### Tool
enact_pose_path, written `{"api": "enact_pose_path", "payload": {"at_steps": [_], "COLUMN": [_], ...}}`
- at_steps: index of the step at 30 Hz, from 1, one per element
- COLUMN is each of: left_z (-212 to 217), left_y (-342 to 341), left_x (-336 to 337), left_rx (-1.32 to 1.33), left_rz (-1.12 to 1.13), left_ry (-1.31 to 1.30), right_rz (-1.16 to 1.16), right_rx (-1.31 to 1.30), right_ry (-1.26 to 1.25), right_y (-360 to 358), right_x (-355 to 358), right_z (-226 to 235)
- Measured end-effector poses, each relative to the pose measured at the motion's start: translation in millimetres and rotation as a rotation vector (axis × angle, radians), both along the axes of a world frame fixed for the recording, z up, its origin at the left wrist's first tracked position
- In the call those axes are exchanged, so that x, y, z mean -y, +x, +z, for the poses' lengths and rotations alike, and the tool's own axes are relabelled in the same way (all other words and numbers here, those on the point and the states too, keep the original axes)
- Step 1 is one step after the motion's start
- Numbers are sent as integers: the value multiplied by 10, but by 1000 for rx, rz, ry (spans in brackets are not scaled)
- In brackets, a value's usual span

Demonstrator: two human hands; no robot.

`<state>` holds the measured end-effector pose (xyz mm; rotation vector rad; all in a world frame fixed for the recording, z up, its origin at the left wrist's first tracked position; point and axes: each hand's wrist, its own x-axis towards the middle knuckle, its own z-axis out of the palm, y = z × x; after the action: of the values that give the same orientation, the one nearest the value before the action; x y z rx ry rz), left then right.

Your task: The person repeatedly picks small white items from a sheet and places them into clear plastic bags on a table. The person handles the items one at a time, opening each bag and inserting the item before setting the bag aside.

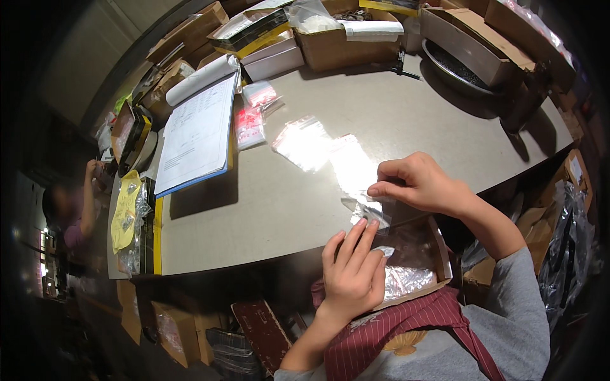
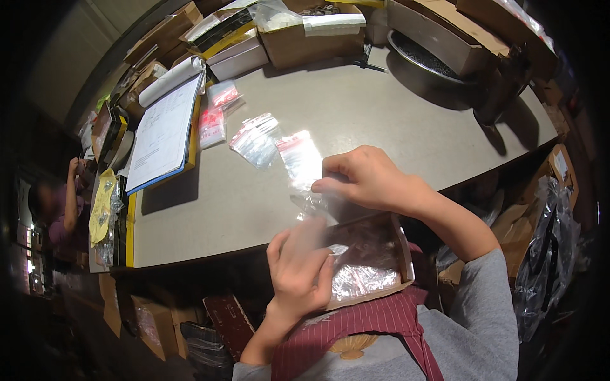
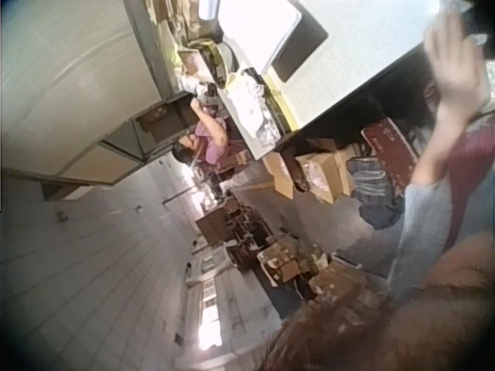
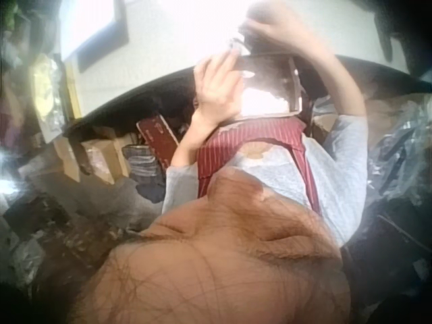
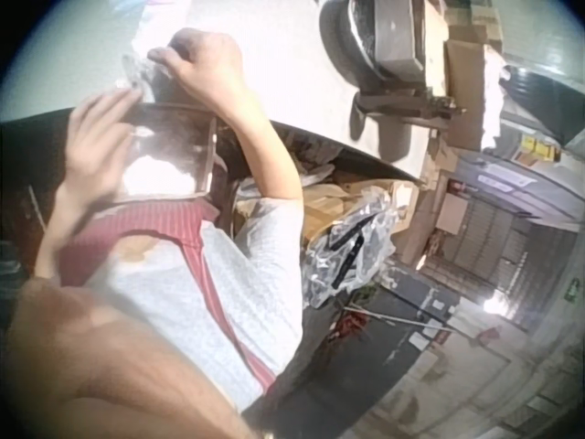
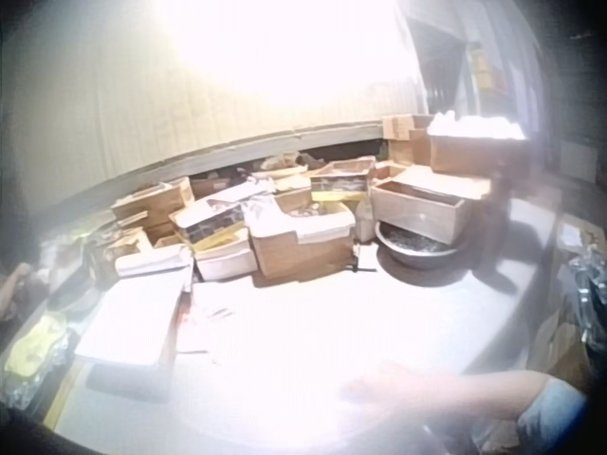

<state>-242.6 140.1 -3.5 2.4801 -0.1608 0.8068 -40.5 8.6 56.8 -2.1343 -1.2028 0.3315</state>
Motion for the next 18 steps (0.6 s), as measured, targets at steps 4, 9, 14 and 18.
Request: {"api": "enact_pose_path", "payload": {"at_steps": [4,9,14,18], "left_z": [55,71,70,164], "left_y": [21,-30,-54,24], "left_x": [46,110,149,115], "left_rx": [-59,-123,-132,-110], "left_rz": [98,159,139,9], "left_ry": [80,130,91,115], "right_rz": [-82,-50,-13,46], "right_rx": [187,197,100,146], "right_ry": [15,-31,-68,-51], "right_y": [63,82,46,21], "right_x": [60,141,108,73], "right_z": [-97,-122,-60,-122]}}
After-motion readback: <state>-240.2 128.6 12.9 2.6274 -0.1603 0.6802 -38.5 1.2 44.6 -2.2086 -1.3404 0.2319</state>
